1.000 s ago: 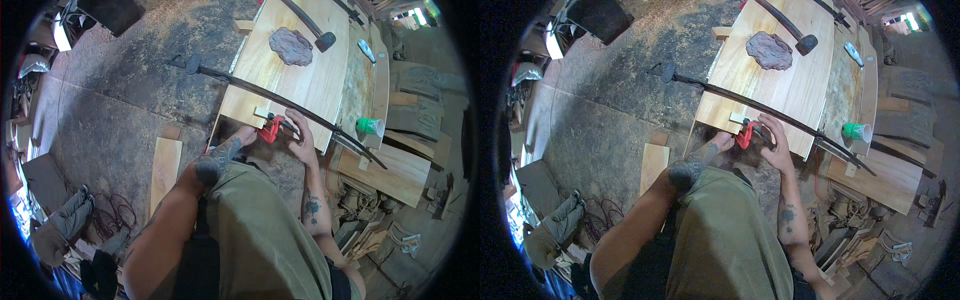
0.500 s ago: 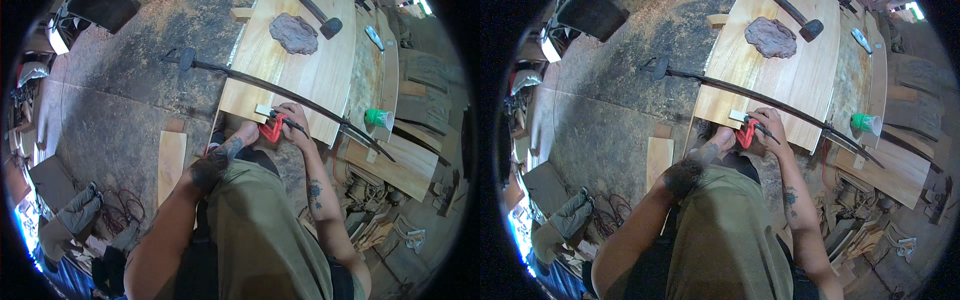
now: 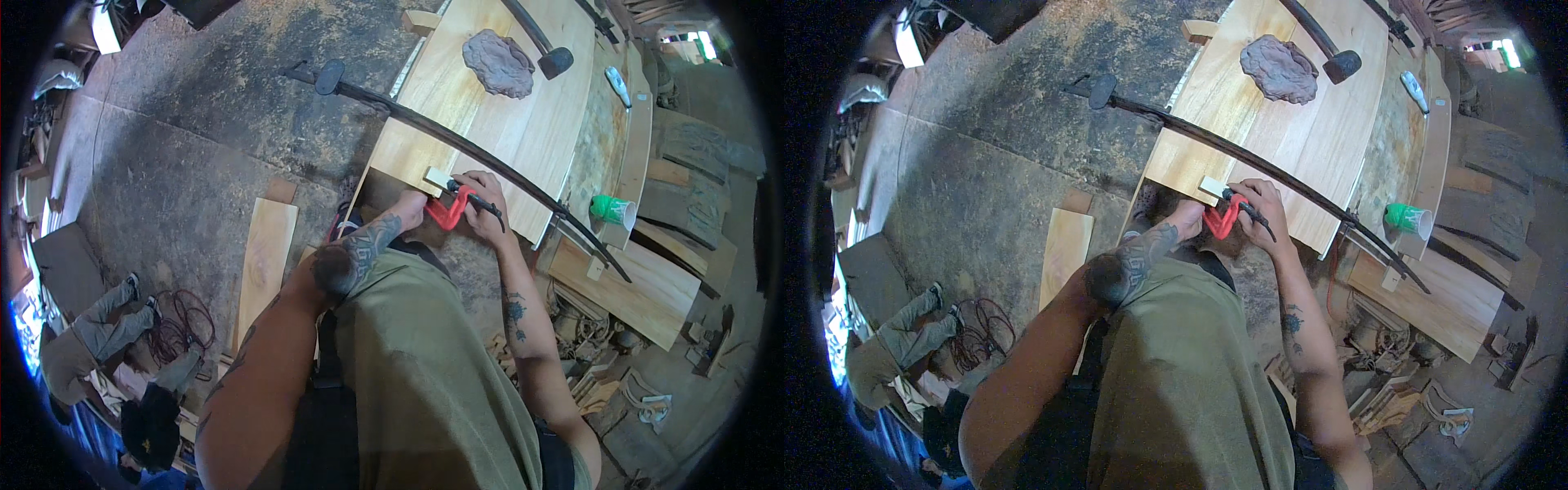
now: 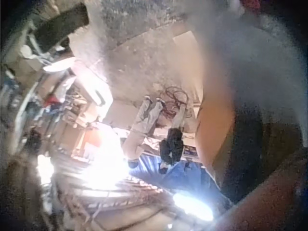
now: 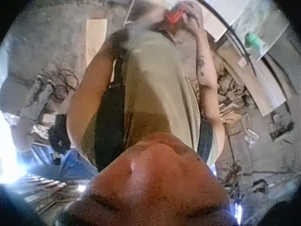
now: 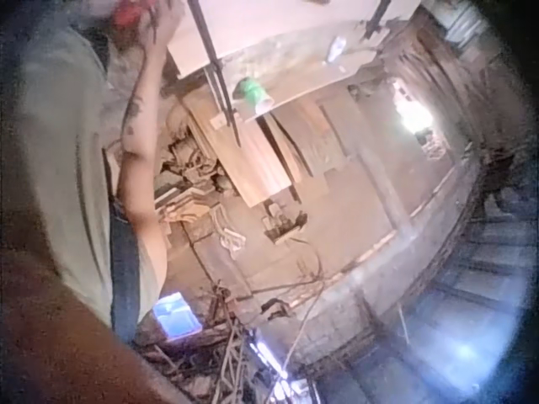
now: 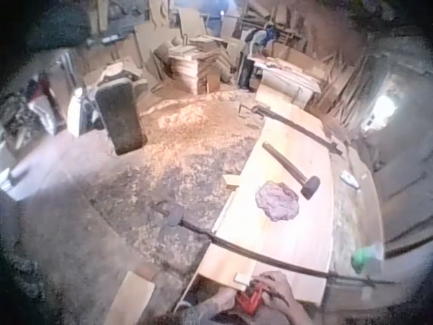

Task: Clamp and secure wooden boards together as part of furniture manufacturing.

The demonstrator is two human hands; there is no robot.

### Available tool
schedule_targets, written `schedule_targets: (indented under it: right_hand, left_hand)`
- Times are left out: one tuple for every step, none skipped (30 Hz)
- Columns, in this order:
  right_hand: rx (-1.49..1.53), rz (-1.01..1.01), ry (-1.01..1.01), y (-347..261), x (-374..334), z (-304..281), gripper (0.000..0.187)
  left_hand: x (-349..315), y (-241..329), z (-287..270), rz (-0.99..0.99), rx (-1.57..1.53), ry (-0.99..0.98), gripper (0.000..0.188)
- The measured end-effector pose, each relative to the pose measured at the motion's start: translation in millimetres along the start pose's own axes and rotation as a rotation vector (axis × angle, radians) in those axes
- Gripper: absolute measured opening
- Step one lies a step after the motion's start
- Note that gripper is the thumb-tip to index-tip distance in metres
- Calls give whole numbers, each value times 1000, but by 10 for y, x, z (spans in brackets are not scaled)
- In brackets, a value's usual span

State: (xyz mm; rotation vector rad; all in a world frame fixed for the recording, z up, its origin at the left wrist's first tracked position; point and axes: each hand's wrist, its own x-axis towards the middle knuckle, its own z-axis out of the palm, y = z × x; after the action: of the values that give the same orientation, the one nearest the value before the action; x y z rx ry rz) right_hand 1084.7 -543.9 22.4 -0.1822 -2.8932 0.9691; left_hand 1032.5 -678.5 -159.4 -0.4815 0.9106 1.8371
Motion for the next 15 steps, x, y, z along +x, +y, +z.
schedule_targets:
  right_hand:
    - [-20, 1, 5, 3, -15, 0, 36]
    - [-26, 1, 6, 6, -28, -1, 36]
    - [-34, 2, 8, -15, -13, 3, 36]
    - [-42, 4, 11, -33, -1, 5, 37]
    - [-44, -1, 14, -43, 2, 12, 37]
    - [-27, 12, 7, -38, -10, 17, 38]
    - [-10, 25, 0, -35, -21, 23, 39]
    - [-15, 24, 6, -29, -24, 34, 39]
    - [-21, 6, 22, -28, -23, 41, 38]
    - [-27, -13, 38, -28, -27, 47, 36]
    - [-31, -12, 43, -28, -39, 51, 36]
    - [-44, -32, 47, -46, -26, 54, 37]
    - [-56, -52, 52, -56, -17, 53, 38]
    - [-57, -56, 53, -48, -16, 60, 38]
    - [-47, -48, 55, -53, -14, 75, 37]
  left_hand:
    - [-27, 7, 37, 0, -3, -4, 21]
    - [-56, 10, 80, -31, -50, 8, 21]
    - [-81, 36, 101, -56, -97, 23, 21]
    - [-51, 3, 74, -50, -97, 20, 21]
    - [-37, -15, 65, -43, -38, 41, 22]
    - [-47, -3, 96, -41, 24, 58, 22]
    - [-66, 6, 124, -39, 27, 51, 22]
    - [-92, 7, 151, -43, 0, 51, 23]
    - [-123, 18, 191, -49, -26, 51, 23]
    - [-148, 47, 210, -49, -23, 44, 23]
    - [-176, 85, 212, -30, 15, 20, 24]
    - [-167, 94, 190, -6, 51, -1, 25]
    - [-153, 95, 181, -1, 51, -3, 25]
    - [-136, 98, 171, 3, 81, 46, 26]
    - [-111, 85, 137, 8, 110, 98, 26]
